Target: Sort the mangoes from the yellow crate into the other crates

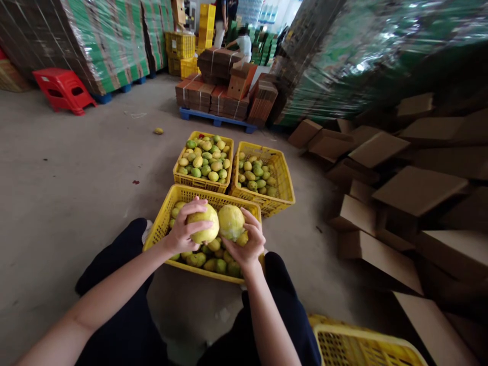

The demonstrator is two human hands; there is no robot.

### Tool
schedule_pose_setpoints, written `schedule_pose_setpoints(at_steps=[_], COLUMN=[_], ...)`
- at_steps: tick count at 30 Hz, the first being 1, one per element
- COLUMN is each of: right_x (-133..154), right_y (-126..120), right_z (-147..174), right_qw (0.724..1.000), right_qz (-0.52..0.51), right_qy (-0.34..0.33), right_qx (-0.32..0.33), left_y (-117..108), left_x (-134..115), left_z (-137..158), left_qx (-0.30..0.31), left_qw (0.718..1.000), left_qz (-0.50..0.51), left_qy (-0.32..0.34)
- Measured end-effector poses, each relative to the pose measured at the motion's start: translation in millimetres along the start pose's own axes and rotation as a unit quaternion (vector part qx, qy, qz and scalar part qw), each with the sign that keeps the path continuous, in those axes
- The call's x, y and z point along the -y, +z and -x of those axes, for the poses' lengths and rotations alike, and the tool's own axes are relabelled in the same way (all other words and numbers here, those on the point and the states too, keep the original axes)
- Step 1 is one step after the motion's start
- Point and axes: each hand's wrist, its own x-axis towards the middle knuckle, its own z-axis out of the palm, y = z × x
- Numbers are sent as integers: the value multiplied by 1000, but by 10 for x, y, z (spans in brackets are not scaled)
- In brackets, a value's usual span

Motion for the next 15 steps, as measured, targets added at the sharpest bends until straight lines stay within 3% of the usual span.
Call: schedule_pose_setpoints(at_steps=[4,8,15], right_x=[-6,-18,-2], right_y=[10,19,3], right_z=[27,79,122], right_qw=[999,998,994], right_qz=[-39,-10,46], right_qy=[10,50,62], right_qx=[13,38,83], left_y=[-2,-5,26], left_x=[-22,-35,-55], left_z=[-32,-10,-23], left_qx=[-15,-14,-35], left_qw=[1000,999,997], left_qz=[23,39,45], left_qy=[-14,-35,-56])
